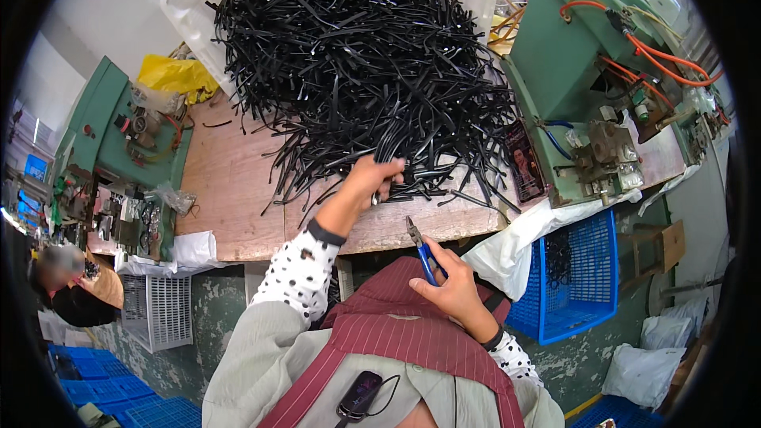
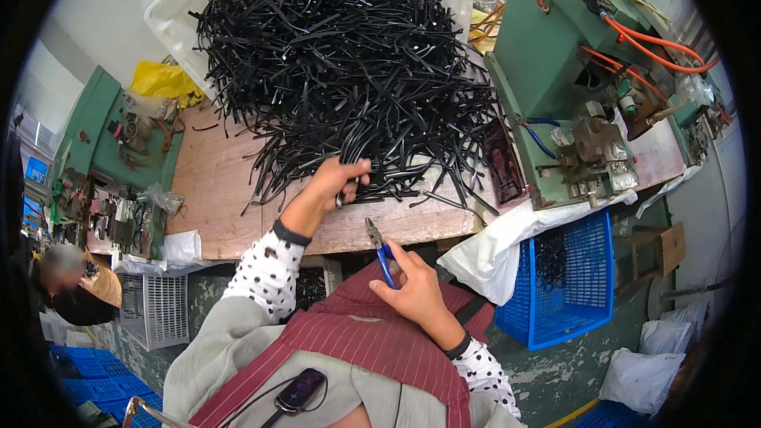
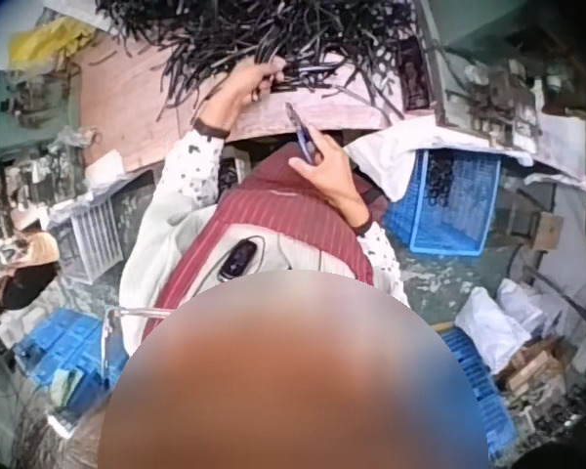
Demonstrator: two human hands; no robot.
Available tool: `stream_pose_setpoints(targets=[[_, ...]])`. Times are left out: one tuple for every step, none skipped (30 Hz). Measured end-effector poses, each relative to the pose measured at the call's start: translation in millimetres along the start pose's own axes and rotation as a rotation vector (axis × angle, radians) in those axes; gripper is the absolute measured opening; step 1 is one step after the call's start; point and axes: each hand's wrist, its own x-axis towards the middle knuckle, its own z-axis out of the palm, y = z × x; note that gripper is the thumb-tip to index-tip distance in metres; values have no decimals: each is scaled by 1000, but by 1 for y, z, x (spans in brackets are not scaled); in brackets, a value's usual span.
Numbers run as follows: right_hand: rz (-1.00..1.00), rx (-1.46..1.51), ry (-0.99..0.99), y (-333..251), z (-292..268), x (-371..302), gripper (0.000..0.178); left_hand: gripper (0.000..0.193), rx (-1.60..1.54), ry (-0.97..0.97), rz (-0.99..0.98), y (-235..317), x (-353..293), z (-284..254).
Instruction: The person repeatedly picks black cables from a pile on a wooden table and cuts them into shorter pieces using blue-handled pliers. The cut pieces are dropped back onto the table.
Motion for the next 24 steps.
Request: stream_pose_setpoints(targets=[[9, 7, -4, 2, -1, -1, 75, 13, -24, 13, -34, -6, -11, 0], [17, 14, -10, 4, -2, -1, 74, 17, -44, 10, -13, -15, -19, -4], [25, 24, -18, 5, -2, -2, 74, 23, -65, 11, 8, -22, -29, -8], [19, 33, -17, 3, -2, -1, 74, 28, -89, 5, -18, -25, -39, -10], [21, 32, -18, 5, -1, -2, 74, 27, -97, -6, -67, -25, -52, -10], [18, 32, -24, 6, 1, -1, 74, 27, -139, -72, -101, -28, -60, -15], [15, 31, -31, 7, 3, -1, 74, 28, -181, -138, -135, -30, -65, -18], [6, 32, -30, 9, 6, 0, 74, 26, -239, -141, -157, -35, -66, -21], [5, 36, -33, 9, 8, 1, 74, 25, -288, -119, -165, -36, -66, -24], [3, 39, -35, 9, 9, 2, 75, 24, -337, -97, -173, -36, -66, -27], [2, 42, -36, 9, 10, 3, 75, 24, -386, -75, -181, -36, -67, -30], [19, 36, -49, 8, 10, 1, 76, 21, -465, -162, -156, -32, -72, -30], [13, 28, -42, 8, 10, 1, 76, 22, -543, -216, -125, -27, -78, -27], [9, 21, -35, 9, 10, 1, 76, 23, -596, -255, -104, -21, -82, -24], [3, 13, -33, 9, 10, 1, 76, 24, -652, -292, -80, -14, -87, -21], [-11, -7, -17, 8, 10, 0, 77, 26, -596, -285, -8, -10, -90, -19], [-79, -46, 28, 7, 9, 0, 78, 25, -540, -271, 38, -6, -91, -17], [-146, -80, 66, 6, 10, 0, 78, 24, -542, -246, 69, -4, -94, -14], [-213, -113, 104, 2, 10, 0, 79, 24, -543, -219, 100, -3, -95, -11], [-223, -134, 100, -4, 8, 0, 79, 23, -608, -257, 104, -7, -92, -13], [-243, -187, 94, -11, 4, -1, 79, 24, -659, -331, 123, -8, -91, -13], [-265, -241, 86, -18, 2, -1, 79, 24, -652, -339, 151, -9, -92, -12], [-287, -296, 77, -24, 0, 0, 79, 25, -644, -347, 179, -11, -93, -10], [-341, -320, 94, -27, 0, 1, 77, 25, -633, -345, 191, -11, -95, -9]])
